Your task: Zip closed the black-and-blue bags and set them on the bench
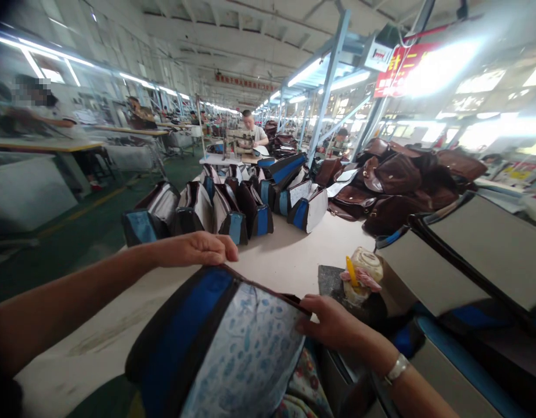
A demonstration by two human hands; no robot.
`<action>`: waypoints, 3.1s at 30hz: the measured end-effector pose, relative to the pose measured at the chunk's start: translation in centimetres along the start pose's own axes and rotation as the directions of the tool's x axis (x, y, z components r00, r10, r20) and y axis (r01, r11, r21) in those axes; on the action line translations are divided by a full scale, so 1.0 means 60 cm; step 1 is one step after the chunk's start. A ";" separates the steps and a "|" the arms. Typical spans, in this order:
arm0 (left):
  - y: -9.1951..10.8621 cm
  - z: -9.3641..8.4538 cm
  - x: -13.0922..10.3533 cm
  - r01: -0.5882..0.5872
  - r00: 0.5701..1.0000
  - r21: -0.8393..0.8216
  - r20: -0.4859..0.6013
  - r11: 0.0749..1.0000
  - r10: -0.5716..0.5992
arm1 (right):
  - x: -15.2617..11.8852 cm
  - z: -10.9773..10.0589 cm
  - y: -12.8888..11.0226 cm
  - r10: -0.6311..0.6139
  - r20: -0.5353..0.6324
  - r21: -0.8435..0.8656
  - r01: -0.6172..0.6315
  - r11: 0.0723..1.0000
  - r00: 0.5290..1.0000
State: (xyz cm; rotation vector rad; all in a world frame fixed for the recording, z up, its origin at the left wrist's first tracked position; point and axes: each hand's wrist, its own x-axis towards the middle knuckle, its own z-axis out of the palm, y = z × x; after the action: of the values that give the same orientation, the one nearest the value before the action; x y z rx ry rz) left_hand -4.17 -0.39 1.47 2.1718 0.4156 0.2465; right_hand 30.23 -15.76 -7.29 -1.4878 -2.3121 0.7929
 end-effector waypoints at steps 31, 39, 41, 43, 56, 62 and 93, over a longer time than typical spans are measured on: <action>-0.012 0.133 0.095 -0.191 0.778 -0.236 -0.628 0.953 0.001 | 0.029 -0.016 -0.091 -0.028 -0.198 0.544 0.133 0.829 0.980; 0.081 0.129 0.045 -0.078 0.982 -0.141 0.158 0.987 0.100 | 0.015 0.022 -0.154 -0.066 -0.224 0.672 0.203 0.712 0.972; 0.077 0.135 0.046 0.017 0.983 -0.196 0.182 0.980 0.019 | 0.014 0.023 -0.154 -0.047 -0.223 0.678 0.190 0.710 0.974; 0.071 0.141 0.046 0.094 0.979 -0.248 0.197 0.964 -0.045 | 0.013 0.025 -0.153 -0.033 -0.225 0.685 0.182 0.705 0.974; 0.059 0.152 0.050 0.041 0.976 -0.295 0.214 0.955 0.024 | -0.007 0.030 -0.147 -0.024 -0.215 0.669 0.165 0.725 0.976; 0.073 0.164 0.051 0.044 0.991 -0.152 0.132 0.987 -0.024 | -0.007 0.036 -0.159 0.090 -0.232 0.600 0.070 0.797 0.969; 0.069 0.150 0.055 0.165 0.933 -0.119 0.341 0.979 -0.115 | -0.042 0.042 -0.156 -0.528 -0.240 -0.388 0.418 0.821 0.814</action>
State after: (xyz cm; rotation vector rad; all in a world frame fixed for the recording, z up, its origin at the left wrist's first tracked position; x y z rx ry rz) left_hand 2.64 -8.09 -0.42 1.9806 0.3454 -0.1662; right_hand 23.01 -21.77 -3.73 -0.9537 -2.4477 0.0156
